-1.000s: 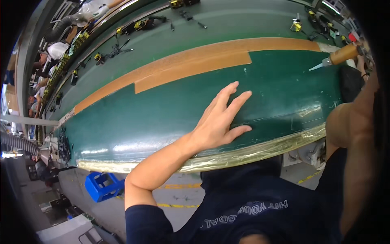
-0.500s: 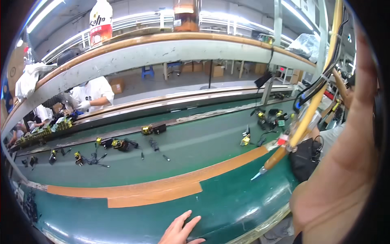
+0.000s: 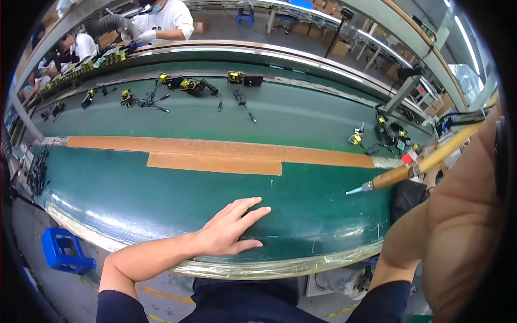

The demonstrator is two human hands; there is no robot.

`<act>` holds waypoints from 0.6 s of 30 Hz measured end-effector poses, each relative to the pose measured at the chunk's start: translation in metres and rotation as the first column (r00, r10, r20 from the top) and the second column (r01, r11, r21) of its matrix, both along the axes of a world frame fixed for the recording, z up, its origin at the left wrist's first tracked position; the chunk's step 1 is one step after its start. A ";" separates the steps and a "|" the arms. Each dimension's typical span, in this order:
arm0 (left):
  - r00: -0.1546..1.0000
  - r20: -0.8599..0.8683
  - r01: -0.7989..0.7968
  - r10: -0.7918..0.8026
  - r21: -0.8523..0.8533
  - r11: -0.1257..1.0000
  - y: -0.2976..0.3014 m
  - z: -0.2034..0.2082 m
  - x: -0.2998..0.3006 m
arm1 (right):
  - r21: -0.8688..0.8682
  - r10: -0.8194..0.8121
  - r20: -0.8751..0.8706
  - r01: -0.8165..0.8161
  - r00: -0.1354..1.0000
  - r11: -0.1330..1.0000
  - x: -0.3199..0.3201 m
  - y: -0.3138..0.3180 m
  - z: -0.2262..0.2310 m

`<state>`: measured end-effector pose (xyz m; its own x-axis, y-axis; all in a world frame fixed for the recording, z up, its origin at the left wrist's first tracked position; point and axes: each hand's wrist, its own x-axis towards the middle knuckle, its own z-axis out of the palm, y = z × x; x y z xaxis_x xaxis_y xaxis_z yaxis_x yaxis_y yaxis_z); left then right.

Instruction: Assembling electronic components on PCBs at a manufacturing conveyor line.

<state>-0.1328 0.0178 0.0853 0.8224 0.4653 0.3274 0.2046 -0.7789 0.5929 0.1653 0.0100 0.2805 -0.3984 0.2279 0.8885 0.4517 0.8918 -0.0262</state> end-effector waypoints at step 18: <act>0.997 -0.065 -0.048 0.047 -0.025 0.999 -0.026 0.029 -0.014 | 0.124 0.075 -0.251 -0.045 0.965 0.991 -0.052 -0.011 -0.013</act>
